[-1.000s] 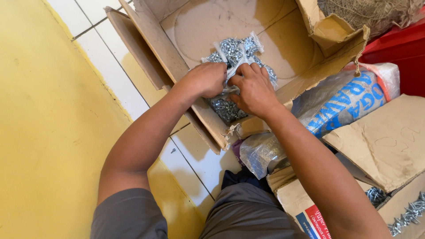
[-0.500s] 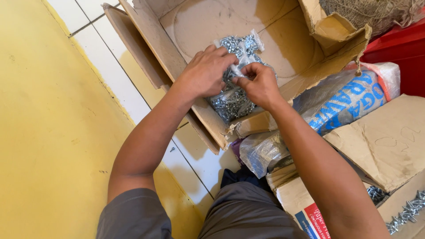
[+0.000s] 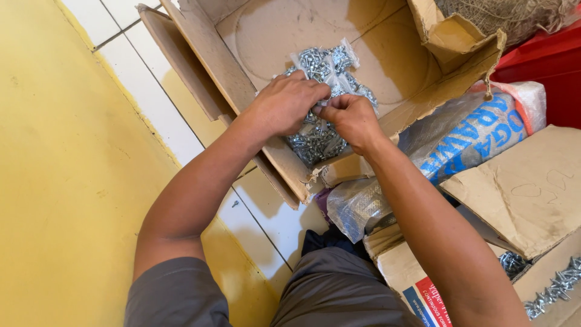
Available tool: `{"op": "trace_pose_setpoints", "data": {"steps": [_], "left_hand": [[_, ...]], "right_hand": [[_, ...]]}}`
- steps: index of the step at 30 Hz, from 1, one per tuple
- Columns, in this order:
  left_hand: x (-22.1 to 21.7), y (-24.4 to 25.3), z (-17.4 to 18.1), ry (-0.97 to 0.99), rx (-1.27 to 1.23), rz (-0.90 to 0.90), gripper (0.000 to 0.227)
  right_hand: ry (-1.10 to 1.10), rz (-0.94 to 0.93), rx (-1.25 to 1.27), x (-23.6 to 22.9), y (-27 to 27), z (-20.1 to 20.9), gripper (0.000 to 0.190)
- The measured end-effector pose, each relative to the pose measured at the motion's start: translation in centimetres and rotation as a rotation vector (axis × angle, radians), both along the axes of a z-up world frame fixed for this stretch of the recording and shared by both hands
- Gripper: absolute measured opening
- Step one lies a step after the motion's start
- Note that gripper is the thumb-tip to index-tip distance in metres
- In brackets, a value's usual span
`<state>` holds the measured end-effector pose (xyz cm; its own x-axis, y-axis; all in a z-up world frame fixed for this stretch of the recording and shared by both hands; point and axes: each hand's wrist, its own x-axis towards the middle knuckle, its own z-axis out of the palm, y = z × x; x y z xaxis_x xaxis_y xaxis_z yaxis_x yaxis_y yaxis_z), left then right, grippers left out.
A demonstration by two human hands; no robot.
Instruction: The person sorts metal screws from a cardboard box, places them into small plastic bags by hand, and seals the bags.
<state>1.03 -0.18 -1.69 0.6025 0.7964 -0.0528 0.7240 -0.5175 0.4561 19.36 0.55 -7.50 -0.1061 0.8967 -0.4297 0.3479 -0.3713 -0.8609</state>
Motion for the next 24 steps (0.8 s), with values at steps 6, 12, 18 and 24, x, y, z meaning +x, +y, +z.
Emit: {"op": "trace_pose_setpoints", "data": {"steps": [6,12,18,24], "left_hand": [[-0.8,-0.4,0.2,0.021,-0.021,0.021,0.029],[-0.1,-0.9,-0.2,0.140,-0.301,0.313,0.063],[0.4,0.6,-4.3,0.090,-0.217,0.278,0.057],[0.1,0.2,-1.9,0.113,-0.197,0.223,0.043]], "right_hand": [[0.105,-0.079,-0.047,-1.1,-0.5,1.3,0.026],[0.178,-0.215,-0.158,-2.1,-0.7,0.2,0.012],[0.002,-0.053,-0.062,-1.6,-0.9,0.6,0.010],[-0.626,0.339,0.161,-1.0,-0.4,1.2,0.010]]}}
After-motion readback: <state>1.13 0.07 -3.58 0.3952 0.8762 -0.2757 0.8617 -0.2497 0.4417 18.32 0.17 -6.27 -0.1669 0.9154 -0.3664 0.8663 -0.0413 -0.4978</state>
